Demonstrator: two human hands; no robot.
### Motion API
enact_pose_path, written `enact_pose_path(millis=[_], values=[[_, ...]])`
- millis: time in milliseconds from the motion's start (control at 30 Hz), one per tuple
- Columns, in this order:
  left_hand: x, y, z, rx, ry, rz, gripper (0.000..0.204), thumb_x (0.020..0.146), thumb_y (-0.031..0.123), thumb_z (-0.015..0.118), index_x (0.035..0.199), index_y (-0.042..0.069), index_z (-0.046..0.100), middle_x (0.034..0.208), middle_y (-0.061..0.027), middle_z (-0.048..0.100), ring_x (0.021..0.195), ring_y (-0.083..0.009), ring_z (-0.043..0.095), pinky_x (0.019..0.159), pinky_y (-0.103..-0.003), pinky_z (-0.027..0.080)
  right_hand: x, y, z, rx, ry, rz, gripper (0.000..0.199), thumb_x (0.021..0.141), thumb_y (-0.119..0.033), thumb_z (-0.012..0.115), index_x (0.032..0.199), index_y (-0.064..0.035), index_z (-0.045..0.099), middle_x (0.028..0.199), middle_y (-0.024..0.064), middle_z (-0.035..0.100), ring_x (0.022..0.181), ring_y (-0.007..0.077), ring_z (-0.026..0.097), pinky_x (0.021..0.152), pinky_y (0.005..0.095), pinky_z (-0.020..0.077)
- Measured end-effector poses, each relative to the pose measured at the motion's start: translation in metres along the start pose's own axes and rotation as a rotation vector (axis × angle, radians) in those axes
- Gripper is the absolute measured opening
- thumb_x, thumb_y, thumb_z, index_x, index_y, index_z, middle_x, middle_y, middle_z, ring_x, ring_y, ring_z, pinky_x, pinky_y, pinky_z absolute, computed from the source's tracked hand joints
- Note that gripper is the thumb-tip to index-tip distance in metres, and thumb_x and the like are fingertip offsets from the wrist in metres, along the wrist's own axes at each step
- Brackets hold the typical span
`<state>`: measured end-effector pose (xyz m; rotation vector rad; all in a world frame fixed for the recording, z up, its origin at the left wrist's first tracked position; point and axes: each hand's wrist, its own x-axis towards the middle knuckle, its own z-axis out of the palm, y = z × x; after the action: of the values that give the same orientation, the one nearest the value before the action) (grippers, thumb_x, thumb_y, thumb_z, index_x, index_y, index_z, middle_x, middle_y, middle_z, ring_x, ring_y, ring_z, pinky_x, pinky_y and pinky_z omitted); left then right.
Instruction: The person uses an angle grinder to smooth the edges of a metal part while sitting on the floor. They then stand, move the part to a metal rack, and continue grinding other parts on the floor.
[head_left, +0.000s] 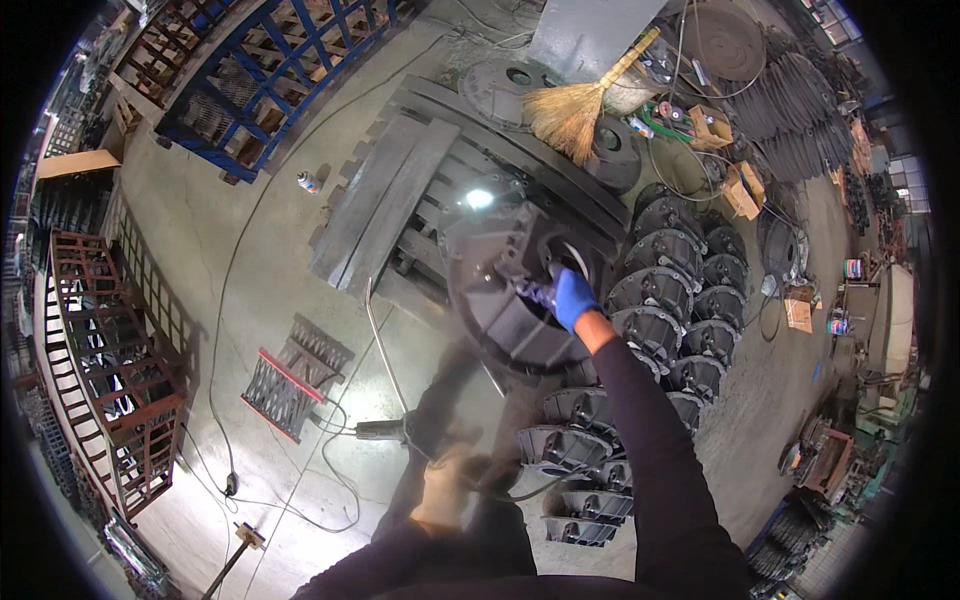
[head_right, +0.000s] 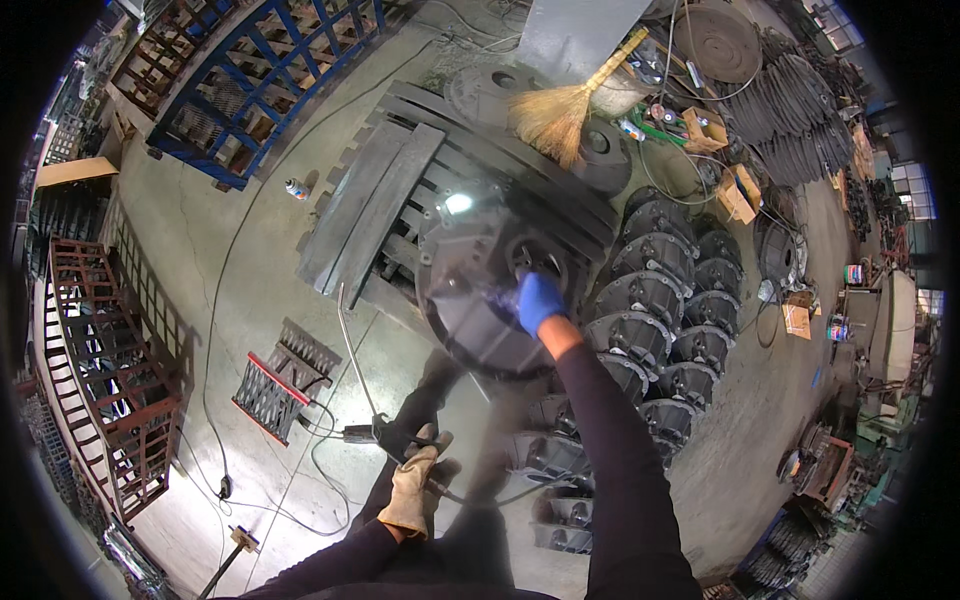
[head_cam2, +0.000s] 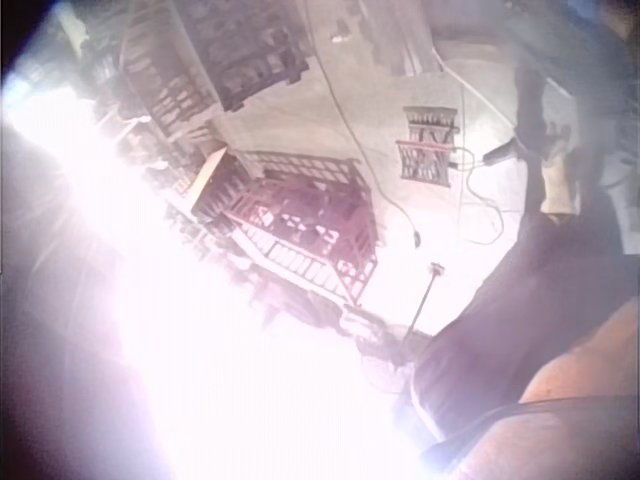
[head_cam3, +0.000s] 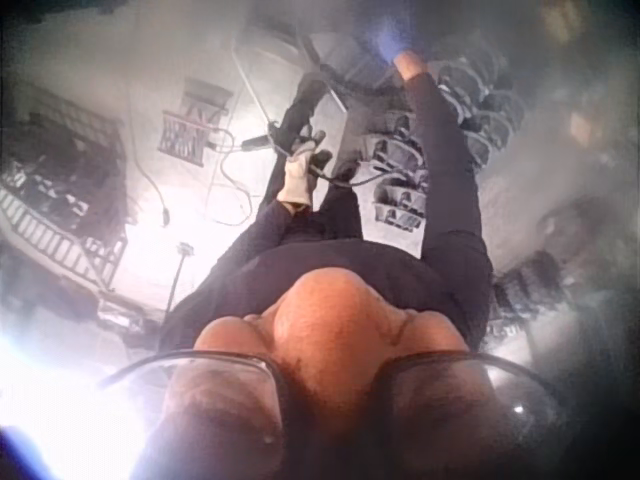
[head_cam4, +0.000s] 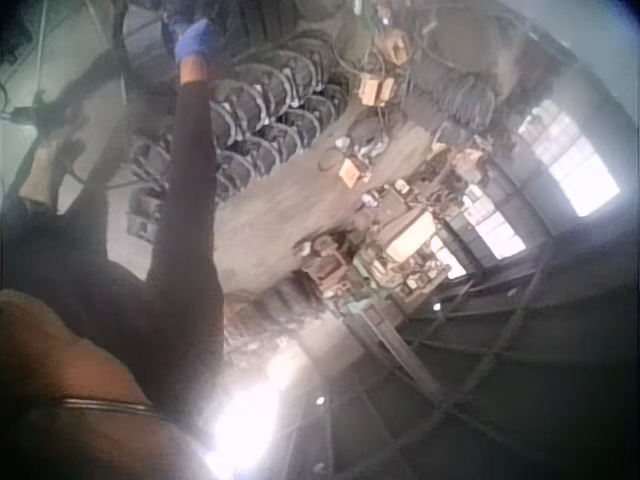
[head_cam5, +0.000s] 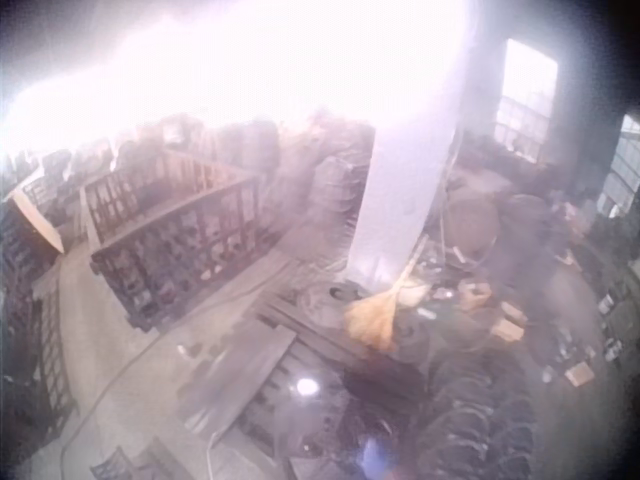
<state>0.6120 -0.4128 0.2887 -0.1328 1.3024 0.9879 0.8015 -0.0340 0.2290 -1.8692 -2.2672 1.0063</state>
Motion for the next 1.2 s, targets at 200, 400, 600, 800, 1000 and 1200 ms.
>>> enact_pose_path(millis=[200,400,600,800,1000,1200], values=[[0.009,0.047,0.029,-0.14,0.076,-0.125,0.052,0.103,0.026,0.067,0.152,0.021,0.05,0.144,-0.0107,0.063,0.085,-0.0206,0.068,0.071,-0.038,0.061,0.113,-0.063,0.031,-0.124,-0.03,0.124,0.074,0.081,-0.064,0.079,0.122,-0.0026,0.068,0.118,0.0278,0.072,0.113,0.0468,0.067,0.099,0.0496,0.0549],[0.013,0.095,0.056,-0.26,0.09,-0.126,0.047,0.105,0.017,0.056,0.149,0.005,0.047,0.151,-0.0138,0.049,0.093,-0.0182,0.063,0.069,-0.033,0.056,0.146,-0.034,0.129,-0.262,0.006,0.156,0.062,0.085,-0.057,0.078,0.12,-0.0063,0.069,0.107,0.0223,0.075,0.106,0.0428,0.07,0.098,0.0469,0.0551],[0.072,0.077,0.021,0.721,-0.287,0.188,0.058,0.102,0.001,0.049,0.159,0.005,0.036,0.15,-0.0114,0.045,0.072,-0.0088,0.044,0.067,-0.025,0.043,0.097,-0.013,0.112,0.025,0.189,0.086,0.049,0.081,-0.038,0.085,0.117,-0.0069,0.073,0.104,0.0232,0.075,0.096,0.0419,0.072,0.084,0.0499,0.0566],[0.044,0.119,0.066,0.44,-0.277,0.12,0.085,0.086,-0.018,0.057,0.162,0.01,0.034,0.13,-0.0061,0.062,0.071,-0.0042,0.049,0.077,-0.032,0.051,-0.124,-0.009,0.085,1.26,0.429,0.493,0.038,0.097,-0.013,0.071,0.131,0.0025,0.063,0.125,0.0186,0.071,0.112,0.0334,0.07,0.1,0.0413,0.0577],[-0.003,0.141,0.11,0.731,-0.921,-0.068,0.051,0.09,-0.007,0.062,0.14,-0.001,0.054,0.11,-0.0131,0.071,0.105,-0.0231,0.069,0.086,-0.037,0.058,-0.378,-0.037,0.089,1.211,0.85,0.547,0.028,0.101,-0.006,0.067,0.128,-0.0014,0.069,0.119,0.0093,0.074,0.106,0.0192,0.069,0.097,0.0311,0.0549],[-0.054,0.039,0.11,0.483,-1.131,-0.612,0.03,0.102,0.009,0.06,0.13,-0.002,0.062,0.125,-0.008,0.069,0.108,-0.0153,0.068,0.088,-0.034,0.058,-0.581,-0.06,0.182,1.625,1.27,0.807,0.031,0.102,-0.004,0.064,0.132,0.002,0.064,0.116,0.0134,0.074,0.102,0.0198,0.071,0.092,0.0328,0.0588]])
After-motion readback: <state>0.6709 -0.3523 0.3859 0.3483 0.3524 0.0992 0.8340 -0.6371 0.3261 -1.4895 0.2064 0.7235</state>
